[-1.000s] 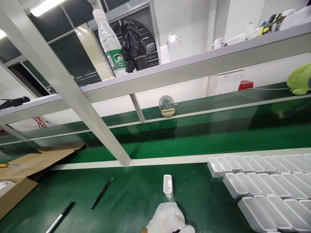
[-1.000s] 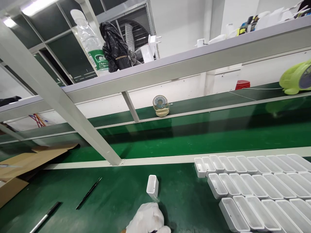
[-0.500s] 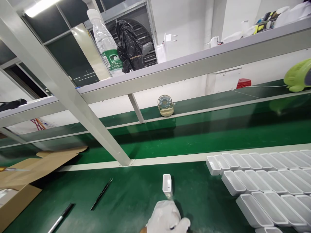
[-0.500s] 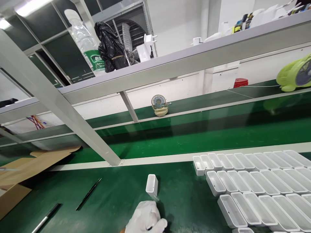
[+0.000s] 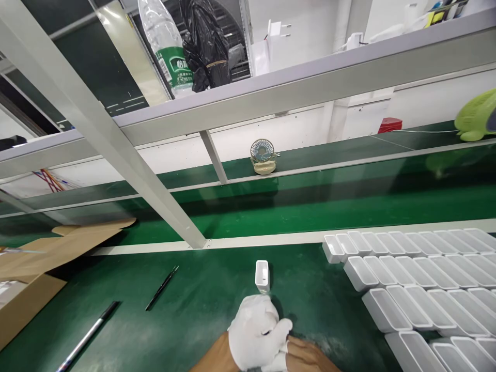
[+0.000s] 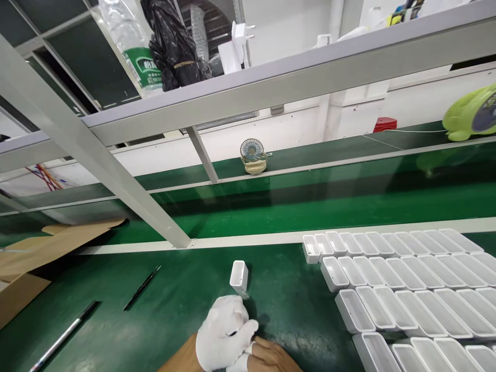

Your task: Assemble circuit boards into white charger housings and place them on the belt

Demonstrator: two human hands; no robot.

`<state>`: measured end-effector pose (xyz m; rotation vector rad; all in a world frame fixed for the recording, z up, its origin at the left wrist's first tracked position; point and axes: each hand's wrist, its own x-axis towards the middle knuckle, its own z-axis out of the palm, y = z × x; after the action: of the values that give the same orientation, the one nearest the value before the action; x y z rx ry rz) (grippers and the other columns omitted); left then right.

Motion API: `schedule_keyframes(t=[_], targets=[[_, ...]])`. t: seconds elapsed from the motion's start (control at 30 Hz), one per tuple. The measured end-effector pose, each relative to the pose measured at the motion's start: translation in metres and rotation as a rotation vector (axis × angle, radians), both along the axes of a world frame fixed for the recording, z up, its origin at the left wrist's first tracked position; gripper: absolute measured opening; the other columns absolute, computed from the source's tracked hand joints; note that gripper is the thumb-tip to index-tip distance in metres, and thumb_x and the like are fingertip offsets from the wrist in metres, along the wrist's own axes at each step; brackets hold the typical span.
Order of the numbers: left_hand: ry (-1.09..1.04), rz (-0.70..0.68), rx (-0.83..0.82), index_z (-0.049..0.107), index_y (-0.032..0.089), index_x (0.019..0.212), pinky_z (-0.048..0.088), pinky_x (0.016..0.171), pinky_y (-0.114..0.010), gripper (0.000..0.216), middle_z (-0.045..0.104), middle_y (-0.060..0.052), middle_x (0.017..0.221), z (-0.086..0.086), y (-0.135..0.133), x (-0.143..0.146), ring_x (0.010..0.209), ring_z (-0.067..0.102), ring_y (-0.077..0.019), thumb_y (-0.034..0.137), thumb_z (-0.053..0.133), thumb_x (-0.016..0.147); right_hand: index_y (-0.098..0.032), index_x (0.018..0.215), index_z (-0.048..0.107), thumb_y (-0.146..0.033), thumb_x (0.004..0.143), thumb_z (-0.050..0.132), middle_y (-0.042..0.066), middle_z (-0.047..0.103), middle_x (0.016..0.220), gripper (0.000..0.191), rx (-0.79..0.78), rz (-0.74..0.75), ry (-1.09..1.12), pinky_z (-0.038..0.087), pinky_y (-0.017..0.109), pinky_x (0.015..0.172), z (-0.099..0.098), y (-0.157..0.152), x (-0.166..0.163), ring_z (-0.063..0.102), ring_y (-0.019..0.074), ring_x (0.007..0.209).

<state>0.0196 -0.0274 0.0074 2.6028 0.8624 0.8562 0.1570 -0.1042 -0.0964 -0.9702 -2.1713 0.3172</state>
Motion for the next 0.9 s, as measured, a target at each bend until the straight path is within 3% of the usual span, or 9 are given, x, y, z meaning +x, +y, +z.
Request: schedule_keyframes(t=[0.1, 0.2, 0.27, 0.33, 0.43, 0.53, 0.73, 0.83, 0.9], targets=[[-0.122, -0.054, 0.068, 0.052, 0.021, 0.057, 0.046, 0.059, -0.029, 0.027, 0.056, -0.001, 0.056, 0.008, 0.009, -0.004, 0.056, 0.055, -0.0141, 0.016, 0.055, 0.084, -0.023, 0.08, 0.062, -0.026, 0.103, 0.044, 0.002, 0.069, 0.081, 0.029, -0.011, 0.024, -0.043, 0.056, 0.023, 0.08, -0.001, -0.005, 0.0, 0.066, 0.0139, 0.078], [-0.186, 0.079, 0.021, 0.063, 0.022, 0.079, 0.052, 0.077, -0.034, 0.007, 0.067, -0.003, 0.079, 0.01, 0.023, -0.01, 0.08, 0.063, -0.0192, 0.015, 0.063, 0.079, -0.023, 0.077, 0.058, -0.024, 0.101, 0.049, 0.002, 0.069, 0.086, 0.025, 0.017, 0.021, -0.092, 0.052, 0.031, 0.099, 0.014, -0.013, 0.006, 0.065, 0.0147, 0.086], [-0.154, 0.218, -0.051, 0.065, 0.023, 0.108, 0.051, 0.093, -0.042, 0.037, 0.066, -0.008, 0.111, 0.008, 0.034, -0.012, 0.105, 0.062, -0.0257, 0.016, 0.07, 0.072, -0.022, 0.077, 0.057, -0.025, 0.099, 0.052, 0.003, 0.069, 0.088, 0.023, 0.024, 0.017, -0.111, 0.048, 0.036, 0.105, 0.024, -0.018, 0.008, 0.065, 0.0163, 0.09], [-0.112, 0.305, -0.181, 0.052, 0.024, 0.134, 0.048, 0.102, -0.047, 0.074, 0.056, -0.011, 0.135, 0.003, 0.044, -0.012, 0.124, 0.054, -0.0308, 0.019, 0.077, 0.065, -0.021, 0.08, 0.058, -0.024, 0.097, 0.053, 0.005, 0.069, 0.091, 0.018, 0.025, 0.017, -0.107, 0.048, 0.038, 0.106, 0.032, -0.02, 0.009, 0.065, 0.0179, 0.094], [-0.059, 0.292, -0.403, 0.032, 0.027, 0.151, 0.042, 0.11, -0.049, 0.101, 0.052, -0.01, 0.143, -0.001, 0.052, -0.01, 0.133, 0.048, -0.0317, 0.02, 0.08, 0.063, -0.02, 0.087, 0.059, -0.018, 0.093, 0.053, 0.009, 0.069, 0.105, 0.009, 0.0, 0.026, -0.074, 0.046, 0.039, 0.108, 0.041, -0.022, 0.011, 0.063, 0.02, 0.106], [-0.028, 0.273, -0.491, 0.038, 0.026, 0.149, 0.038, 0.113, -0.05, 0.09, 0.056, -0.01, 0.139, 0.0, 0.055, -0.009, 0.132, 0.05, -0.0306, 0.023, 0.079, 0.068, -0.019, 0.093, 0.06, -0.013, 0.089, 0.051, 0.009, 0.067, 0.116, 0.011, -0.029, 0.047, -0.051, 0.042, 0.04, 0.113, 0.048, -0.023, 0.015, 0.06, 0.0209, 0.114], [-0.089, 0.271, -0.501, 0.06, 0.023, 0.128, 0.049, 0.105, -0.041, 0.066, 0.064, -0.007, 0.126, 0.003, 0.057, -0.012, 0.115, 0.063, -0.0262, 0.031, 0.083, 0.067, -0.018, 0.119, 0.061, -0.011, 0.094, 0.044, 0.009, 0.066, 0.129, 0.031, -0.015, 0.171, -0.111, 0.037, 0.036, 0.117, 0.074, -0.025, 0.019, 0.053, 0.0176, 0.129], [-0.204, 0.368, -0.503, 0.061, 0.02, 0.127, 0.051, 0.101, -0.04, 0.063, 0.067, -0.007, 0.125, -0.002, 0.064, -0.016, 0.111, 0.066, -0.0254, 0.032, 0.081, 0.069, -0.023, 0.131, 0.057, -0.024, 0.1, 0.046, 0.005, 0.065, 0.133, 0.033, 0.004, 0.37, -0.109, 0.035, 0.032, 0.118, 0.083, -0.026, 0.016, 0.05, 0.0145, 0.134], [-0.272, 0.48, -0.473, 0.063, 0.019, 0.125, 0.052, 0.1, -0.04, 0.06, 0.068, -0.008, 0.122, -0.004, 0.073, -0.022, 0.109, 0.067, -0.0262, 0.034, 0.081, 0.07, -0.025, 0.134, 0.055, -0.037, 0.1, 0.049, 0.004, 0.065, 0.134, 0.037, 0.007, 0.415, -0.149, 0.032, 0.038, 0.121, 0.083, -0.022, 0.016, 0.05, 0.0176, 0.136]])
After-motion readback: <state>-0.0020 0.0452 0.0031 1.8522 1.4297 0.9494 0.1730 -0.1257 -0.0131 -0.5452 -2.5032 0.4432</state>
